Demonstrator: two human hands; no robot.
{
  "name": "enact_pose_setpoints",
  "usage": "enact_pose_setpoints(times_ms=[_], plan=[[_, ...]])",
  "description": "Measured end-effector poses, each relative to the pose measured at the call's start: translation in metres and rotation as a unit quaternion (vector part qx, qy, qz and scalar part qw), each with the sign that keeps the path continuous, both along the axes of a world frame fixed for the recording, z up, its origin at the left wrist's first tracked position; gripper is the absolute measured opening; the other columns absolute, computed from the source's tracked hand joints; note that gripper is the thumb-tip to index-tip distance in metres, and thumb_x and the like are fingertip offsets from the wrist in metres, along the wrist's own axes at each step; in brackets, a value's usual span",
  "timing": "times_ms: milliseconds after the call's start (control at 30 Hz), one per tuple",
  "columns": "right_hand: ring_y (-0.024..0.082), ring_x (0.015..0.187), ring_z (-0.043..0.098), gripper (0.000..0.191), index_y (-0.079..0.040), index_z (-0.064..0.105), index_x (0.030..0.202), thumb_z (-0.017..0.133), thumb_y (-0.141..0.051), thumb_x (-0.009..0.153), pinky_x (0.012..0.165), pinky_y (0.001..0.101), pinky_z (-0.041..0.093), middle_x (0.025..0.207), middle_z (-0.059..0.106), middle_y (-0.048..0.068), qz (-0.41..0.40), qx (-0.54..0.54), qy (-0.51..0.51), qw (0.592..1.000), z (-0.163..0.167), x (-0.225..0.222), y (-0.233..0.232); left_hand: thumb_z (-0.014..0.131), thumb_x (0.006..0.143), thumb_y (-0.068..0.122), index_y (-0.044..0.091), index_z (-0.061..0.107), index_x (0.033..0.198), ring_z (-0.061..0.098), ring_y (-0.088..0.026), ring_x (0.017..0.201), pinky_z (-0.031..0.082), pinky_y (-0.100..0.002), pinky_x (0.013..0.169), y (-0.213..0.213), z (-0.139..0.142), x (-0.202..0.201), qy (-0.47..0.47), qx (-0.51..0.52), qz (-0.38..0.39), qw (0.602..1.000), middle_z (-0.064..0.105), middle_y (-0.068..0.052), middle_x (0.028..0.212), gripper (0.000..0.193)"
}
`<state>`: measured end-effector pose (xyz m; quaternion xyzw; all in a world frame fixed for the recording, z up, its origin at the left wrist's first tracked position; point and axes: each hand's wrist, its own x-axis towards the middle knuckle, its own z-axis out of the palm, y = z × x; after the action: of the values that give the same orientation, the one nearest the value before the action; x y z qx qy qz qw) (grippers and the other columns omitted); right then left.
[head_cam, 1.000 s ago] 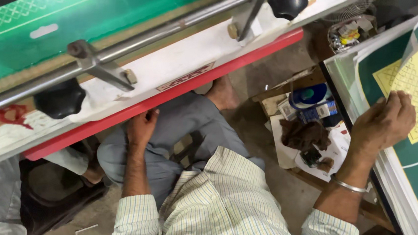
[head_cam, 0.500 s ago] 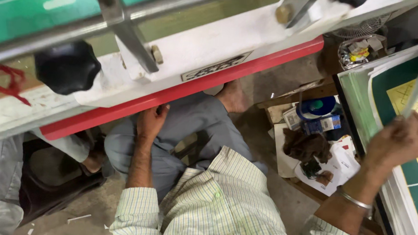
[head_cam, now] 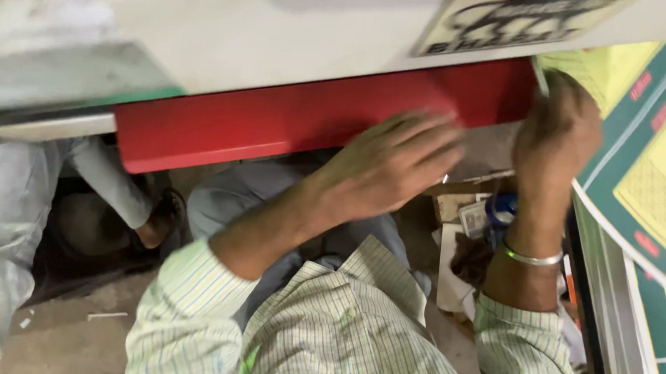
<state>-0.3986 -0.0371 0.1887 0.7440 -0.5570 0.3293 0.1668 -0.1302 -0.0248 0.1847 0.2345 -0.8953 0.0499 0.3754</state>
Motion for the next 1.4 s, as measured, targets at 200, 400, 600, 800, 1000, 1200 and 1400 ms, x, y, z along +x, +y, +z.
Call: enact_pose_setpoints(times_ms=[200, 400, 600, 800, 1000, 1200, 1400], plan=[[0.039, 0.11, 0.067, 0.029, 0.005, 0.065, 0.125, 0.058, 0.006, 0.098, 0.099, 0.0478, 0.054, 0.121, 0.07, 0.022, 0.112, -0.005, 0.036, 0.993, 0.011, 0.072, -0.039, 0.066, 0.096, 0.014, 0.002, 0.073, 0.109, 0.064, -0.028, 0.117, 0.052, -0.042, 0.102, -0.085, 0.038, -0.012, -0.072, -0.155, 0.127, 0.977, 0.07, -0.012, 0.119, 0.019], [0.04, 0.11, 0.065, 0.029, 0.0, 0.069, 0.122, 0.063, 0.001, 0.094, 0.099, 0.0483, 0.052, 0.118, 0.07, 0.02, 0.111, 0.03, 0.095, 0.989, 0.017, 0.039, -0.045, 0.069, 0.088, 0.019, 0.012, 0.079, 0.091, 0.071, -0.032, 0.078, 0.056, -0.048, 0.065, -0.142, 0.007, 0.076, -0.029, -0.033, 0.249, 0.968, 0.074, -0.011, 0.085, 0.012], [0.039, 0.098, 0.067, 0.024, -0.003, 0.071, 0.107, 0.062, 0.0, 0.086, 0.088, 0.0471, 0.053, 0.107, 0.072, 0.018, 0.079, 0.032, 0.124, 0.989, 0.011, -0.036, -0.097, 0.069, 0.089, 0.025, 0.018, 0.072, 0.098, 0.066, -0.024, 0.067, 0.05, -0.041, 0.047, -0.151, -0.027, 0.252, -0.23, -0.012, 0.408, 0.883, 0.067, -0.002, 0.085, 0.011], [0.044, 0.099, 0.067, 0.034, -0.001, 0.073, 0.112, 0.07, -0.03, 0.096, 0.088, 0.0524, 0.053, 0.108, 0.072, 0.025, 0.117, 0.176, 0.04, 0.977, -0.009, -0.027, -0.195, 0.062, 0.099, 0.031, 0.011, 0.072, 0.109, 0.066, -0.032, 0.081, 0.052, -0.047, 0.065, -0.153, -0.007, 0.304, -0.186, 0.067, 0.43, 0.881, 0.069, -0.01, 0.097, 0.024], [0.046, 0.106, 0.065, 0.039, -0.004, 0.072, 0.12, 0.054, -0.037, 0.112, 0.09, 0.0536, 0.05, 0.116, 0.071, 0.025, 0.152, 0.189, 0.039, 0.969, -0.015, -0.012, -0.191, 0.056, 0.108, 0.037, 0.004, 0.072, 0.121, 0.066, -0.039, 0.095, 0.053, -0.052, 0.083, -0.083, 0.023, 0.295, -0.132, 0.088, 0.388, 0.908, 0.071, -0.019, 0.109, 0.039], [0.045, 0.103, 0.067, 0.035, -0.004, 0.074, 0.115, 0.052, -0.031, 0.115, 0.093, 0.0538, 0.052, 0.11, 0.072, 0.023, 0.131, 0.183, 0.084, 0.971, -0.03, -0.05, -0.174, 0.06, 0.107, 0.048, 0.0, 0.074, 0.12, 0.067, -0.045, 0.097, 0.054, -0.056, 0.084, -0.028, 0.037, 0.262, -0.16, 0.146, 0.374, 0.902, 0.071, -0.025, 0.109, 0.052], [0.041, 0.098, 0.07, 0.024, -0.004, 0.074, 0.107, 0.058, -0.022, 0.109, 0.087, 0.0527, 0.053, 0.105, 0.074, 0.019, 0.105, 0.135, 0.152, 0.973, -0.044, -0.074, -0.178, 0.059, 0.113, 0.048, 0.004, 0.07, 0.133, 0.066, -0.043, 0.113, 0.052, -0.053, 0.095, -0.02, 0.022, 0.254, -0.115, 0.205, 0.348, 0.907, 0.07, -0.02, 0.123, 0.049]])
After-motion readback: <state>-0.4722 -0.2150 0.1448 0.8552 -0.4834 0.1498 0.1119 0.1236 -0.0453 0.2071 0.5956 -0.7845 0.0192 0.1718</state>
